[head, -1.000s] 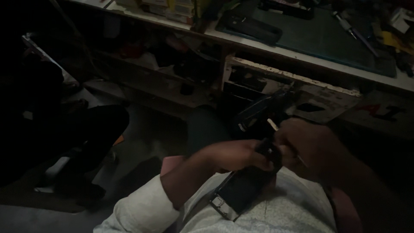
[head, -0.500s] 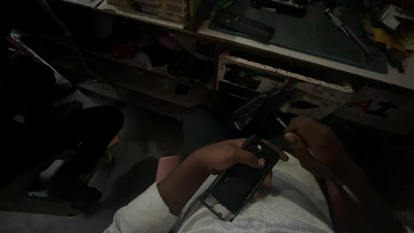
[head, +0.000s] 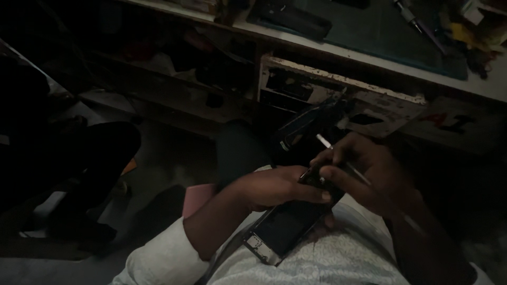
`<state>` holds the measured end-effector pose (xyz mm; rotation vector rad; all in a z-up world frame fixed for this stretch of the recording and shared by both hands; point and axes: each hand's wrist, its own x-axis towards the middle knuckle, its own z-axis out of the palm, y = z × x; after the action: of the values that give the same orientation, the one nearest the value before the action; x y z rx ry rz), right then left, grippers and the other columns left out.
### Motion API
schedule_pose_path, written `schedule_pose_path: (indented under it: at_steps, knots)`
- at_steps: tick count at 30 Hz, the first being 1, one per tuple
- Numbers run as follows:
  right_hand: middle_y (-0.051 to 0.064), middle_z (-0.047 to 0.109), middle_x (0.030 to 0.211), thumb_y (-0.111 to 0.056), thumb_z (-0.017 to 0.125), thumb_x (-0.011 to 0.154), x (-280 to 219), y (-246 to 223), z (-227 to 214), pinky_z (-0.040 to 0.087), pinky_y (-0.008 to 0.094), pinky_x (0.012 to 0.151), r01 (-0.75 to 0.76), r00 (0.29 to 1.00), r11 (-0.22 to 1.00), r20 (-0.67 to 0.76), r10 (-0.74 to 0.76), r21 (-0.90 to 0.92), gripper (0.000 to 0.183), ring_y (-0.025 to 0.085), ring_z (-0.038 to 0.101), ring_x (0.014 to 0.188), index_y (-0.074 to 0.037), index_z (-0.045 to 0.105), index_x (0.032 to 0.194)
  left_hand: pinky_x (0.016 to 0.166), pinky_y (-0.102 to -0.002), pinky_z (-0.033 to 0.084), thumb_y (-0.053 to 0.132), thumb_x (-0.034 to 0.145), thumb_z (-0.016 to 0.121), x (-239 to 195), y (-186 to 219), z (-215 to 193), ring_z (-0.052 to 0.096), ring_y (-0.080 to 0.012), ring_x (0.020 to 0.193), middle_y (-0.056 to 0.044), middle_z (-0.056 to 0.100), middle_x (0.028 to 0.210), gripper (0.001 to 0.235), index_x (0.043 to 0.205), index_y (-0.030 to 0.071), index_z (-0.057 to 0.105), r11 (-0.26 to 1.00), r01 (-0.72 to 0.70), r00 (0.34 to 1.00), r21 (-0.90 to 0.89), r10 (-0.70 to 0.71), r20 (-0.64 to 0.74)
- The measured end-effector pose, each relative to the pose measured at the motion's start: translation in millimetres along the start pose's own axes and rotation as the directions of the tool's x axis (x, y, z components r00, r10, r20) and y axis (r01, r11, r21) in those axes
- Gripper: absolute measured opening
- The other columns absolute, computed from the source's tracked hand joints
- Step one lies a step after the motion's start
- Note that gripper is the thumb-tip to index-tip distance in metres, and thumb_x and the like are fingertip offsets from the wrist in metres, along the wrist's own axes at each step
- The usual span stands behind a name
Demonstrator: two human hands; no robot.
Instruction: The person uses a metal prying tool to carefully separate the back cover of a smartphone held in their lap. They repeatedly insert the tool along the phone's edges and apply gentle leverage to release internal clips. The phone remains partially disassembled throughout the clip.
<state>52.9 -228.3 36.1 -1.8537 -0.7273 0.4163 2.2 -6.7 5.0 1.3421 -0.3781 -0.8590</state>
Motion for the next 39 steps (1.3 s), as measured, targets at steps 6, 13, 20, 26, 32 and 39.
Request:
schedule_pose_path:
  at_steps: [6,13,20,26,32,39]
  knots:
    - [0.015,0.076,0.095,-0.005,0.073,0.090,-8,8,3,0.067,0.037,0.078,-0.005,0.999,0.974,-0.043,0.015,0.225,0.019,0.022,0.078,0.095,-0.009,0.055,0.093,0.100,-0.048,0.054,0.060,0.083,0.063,-16,4,8,0.068,-0.0376,0.121,-0.024,0.069,0.129,0.082,0.142,0.003,0.056,0.979,0.185,0.972,0.081,-0.170,-0.162]
    - [0.014,0.074,0.095,-0.002,0.074,0.087,-34,14,4,0.062,0.036,0.072,-0.077,0.973,0.932,-0.178,0.148,0.356,0.023,0.018,0.073,0.088,-0.011,0.054,0.093,0.109,-0.042,0.049,0.049,0.092,0.067,-62,-14,-8,0.060,-0.0243,0.133,-0.012,0.065,0.141,0.070,0.148,0.007,0.054,0.999,-0.020,0.987,-0.031,0.015,-0.163]
    - [0.012,0.074,0.095,-0.004,0.074,0.087,-55,19,15,0.062,0.034,0.070,-0.219,0.946,0.919,-0.160,0.282,0.328,0.023,0.018,0.072,0.085,-0.011,0.053,0.093,0.084,-0.034,0.061,0.024,0.090,0.076,-60,-28,-9,0.073,-0.0192,0.096,-0.013,0.077,0.103,0.035,0.116,0.000,0.075,1.000,-0.030,0.931,0.009,0.031,-0.364]
    - [0.012,0.070,0.101,0.000,0.071,0.087,-64,34,13,0.066,0.038,0.075,-0.174,0.955,0.886,-0.146,0.258,0.431,0.021,0.019,0.073,0.093,-0.010,0.054,0.094,0.085,-0.031,0.062,0.026,0.080,0.082,-55,-25,-9,0.074,-0.0155,0.098,-0.007,0.077,0.104,0.045,0.119,0.007,0.072,0.993,-0.092,0.906,0.073,0.114,-0.408]
    - [0.013,0.067,0.105,0.003,0.067,0.093,-73,40,18,0.064,0.036,0.077,-0.033,0.966,0.824,-0.194,0.172,0.565,0.019,0.019,0.071,0.097,-0.009,0.053,0.098,0.084,-0.038,0.061,0.025,0.078,0.085,-51,-32,-2,0.073,-0.0210,0.095,-0.012,0.076,0.100,0.046,0.116,0.003,0.073,0.983,-0.152,0.811,-0.103,0.065,-0.581]
    - [0.012,0.069,0.100,-0.003,0.070,0.092,-83,39,21,0.066,0.033,0.072,-0.039,0.964,0.969,-0.247,0.101,0.244,0.020,0.017,0.073,0.089,-0.011,0.052,0.097,0.081,-0.040,0.063,0.028,0.074,0.086,-33,-41,8,0.076,-0.0232,0.091,-0.014,0.077,0.095,0.049,0.114,0.003,0.073,0.964,-0.153,0.740,-0.217,-0.034,-0.672]
